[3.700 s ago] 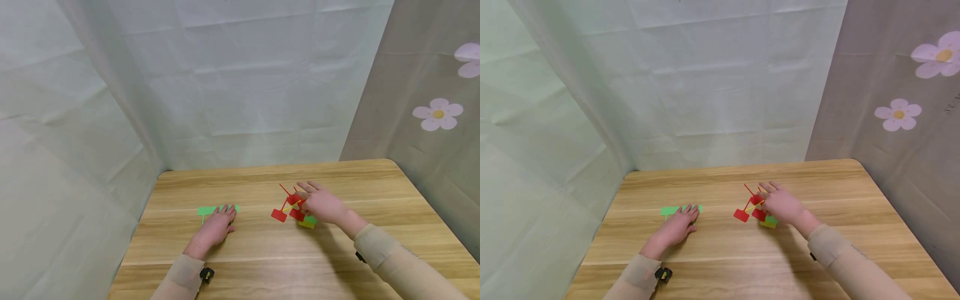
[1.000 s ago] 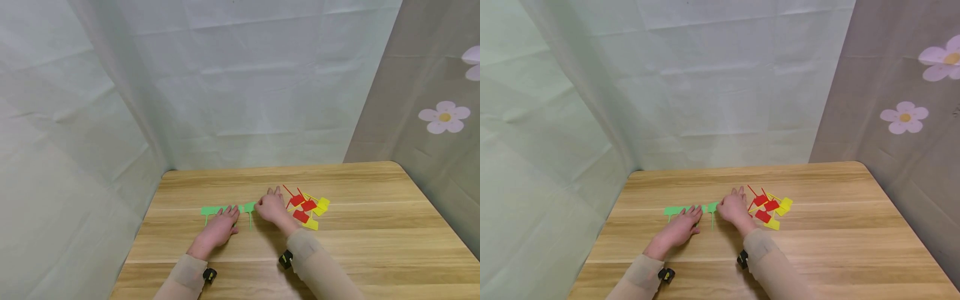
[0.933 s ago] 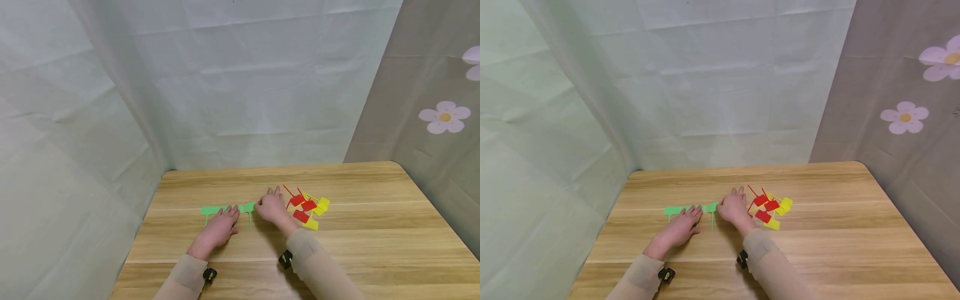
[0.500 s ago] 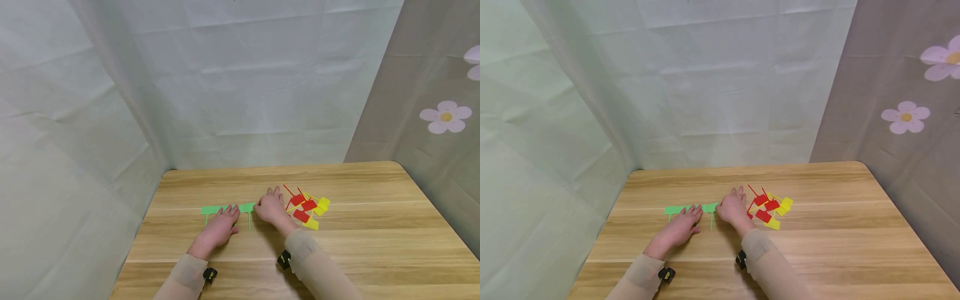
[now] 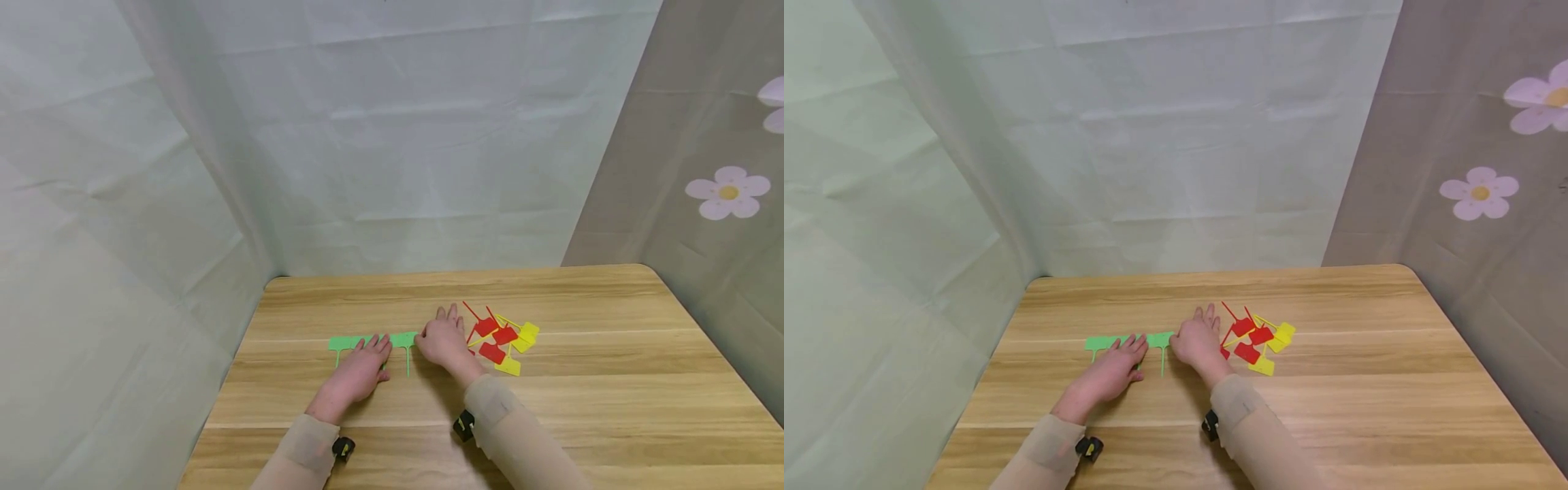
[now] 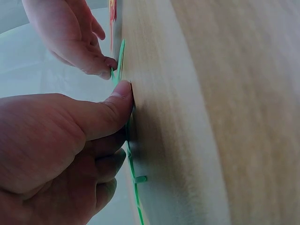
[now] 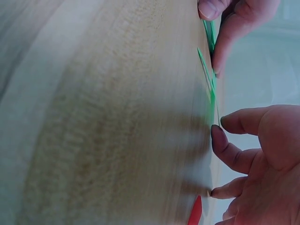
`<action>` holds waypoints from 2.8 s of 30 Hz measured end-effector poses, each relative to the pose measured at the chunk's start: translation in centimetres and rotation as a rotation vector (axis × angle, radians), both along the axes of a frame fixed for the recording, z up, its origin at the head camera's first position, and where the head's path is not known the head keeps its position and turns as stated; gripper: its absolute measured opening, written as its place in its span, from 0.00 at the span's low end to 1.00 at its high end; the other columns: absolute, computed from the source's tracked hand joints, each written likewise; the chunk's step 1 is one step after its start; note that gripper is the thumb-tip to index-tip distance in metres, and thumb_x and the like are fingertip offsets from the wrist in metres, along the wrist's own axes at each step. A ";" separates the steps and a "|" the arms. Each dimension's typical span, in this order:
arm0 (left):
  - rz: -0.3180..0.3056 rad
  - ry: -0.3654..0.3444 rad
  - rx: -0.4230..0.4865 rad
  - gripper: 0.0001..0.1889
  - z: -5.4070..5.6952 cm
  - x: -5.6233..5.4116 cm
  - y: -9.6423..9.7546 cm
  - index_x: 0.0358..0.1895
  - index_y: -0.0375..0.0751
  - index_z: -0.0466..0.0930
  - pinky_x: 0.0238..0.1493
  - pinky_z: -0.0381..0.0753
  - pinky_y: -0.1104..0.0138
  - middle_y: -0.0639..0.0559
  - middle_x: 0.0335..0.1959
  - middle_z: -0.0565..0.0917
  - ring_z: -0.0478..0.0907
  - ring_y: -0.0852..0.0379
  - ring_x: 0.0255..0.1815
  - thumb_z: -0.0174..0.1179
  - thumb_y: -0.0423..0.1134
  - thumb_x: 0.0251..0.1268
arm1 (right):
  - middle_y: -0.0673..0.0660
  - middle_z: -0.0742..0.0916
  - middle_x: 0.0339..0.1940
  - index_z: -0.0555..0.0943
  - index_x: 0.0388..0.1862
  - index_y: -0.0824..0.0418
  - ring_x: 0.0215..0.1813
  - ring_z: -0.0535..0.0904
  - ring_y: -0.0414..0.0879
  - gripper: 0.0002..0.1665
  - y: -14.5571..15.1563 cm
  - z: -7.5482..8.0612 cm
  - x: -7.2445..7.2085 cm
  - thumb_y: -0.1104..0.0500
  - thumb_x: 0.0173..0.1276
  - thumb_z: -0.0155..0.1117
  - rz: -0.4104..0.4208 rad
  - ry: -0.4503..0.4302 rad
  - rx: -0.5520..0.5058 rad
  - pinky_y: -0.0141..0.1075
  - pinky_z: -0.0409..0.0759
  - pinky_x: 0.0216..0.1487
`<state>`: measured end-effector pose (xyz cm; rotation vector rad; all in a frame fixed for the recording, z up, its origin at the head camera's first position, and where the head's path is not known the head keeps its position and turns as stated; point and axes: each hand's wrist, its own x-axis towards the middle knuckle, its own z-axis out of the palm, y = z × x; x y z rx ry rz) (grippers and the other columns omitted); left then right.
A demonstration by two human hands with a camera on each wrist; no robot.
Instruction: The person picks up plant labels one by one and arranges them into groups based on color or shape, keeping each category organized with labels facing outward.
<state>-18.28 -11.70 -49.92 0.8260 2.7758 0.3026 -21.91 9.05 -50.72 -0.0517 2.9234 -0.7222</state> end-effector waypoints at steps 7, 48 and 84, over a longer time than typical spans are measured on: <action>0.009 -0.011 0.004 0.33 0.0 0.0 0.1 0.78 0.26 0.68 0.83 0.55 0.43 0.35 0.82 0.65 0.59 0.36 0.84 0.64 0.39 0.77 | 0.79 0.65 0.81 0.91 0.30 0.60 0.85 0.42 0.77 0.18 0.3 0.0 0.0 0.52 0.75 0.62 0.010 0.003 0.019 0.67 0.47 0.84; 0.026 -0.026 -0.016 0.33 -0.2 -0.3 0.4 0.78 0.28 0.68 0.84 0.53 0.45 0.37 0.83 0.64 0.57 0.37 0.85 0.65 0.40 0.77 | 0.76 0.70 0.80 0.91 0.34 0.59 0.85 0.45 0.78 0.16 1.2 0.5 -0.2 0.52 0.78 0.64 0.062 0.003 0.046 0.68 0.51 0.82; 0.039 -0.036 0.016 0.34 -0.5 -0.5 0.5 0.79 0.27 0.68 0.84 0.53 0.44 0.36 0.83 0.64 0.57 0.37 0.85 0.66 0.39 0.75 | 0.68 0.80 0.73 0.91 0.58 0.51 0.81 0.60 0.76 0.19 13.6 2.8 0.4 0.58 0.69 0.79 0.559 0.132 0.175 0.72 0.58 0.78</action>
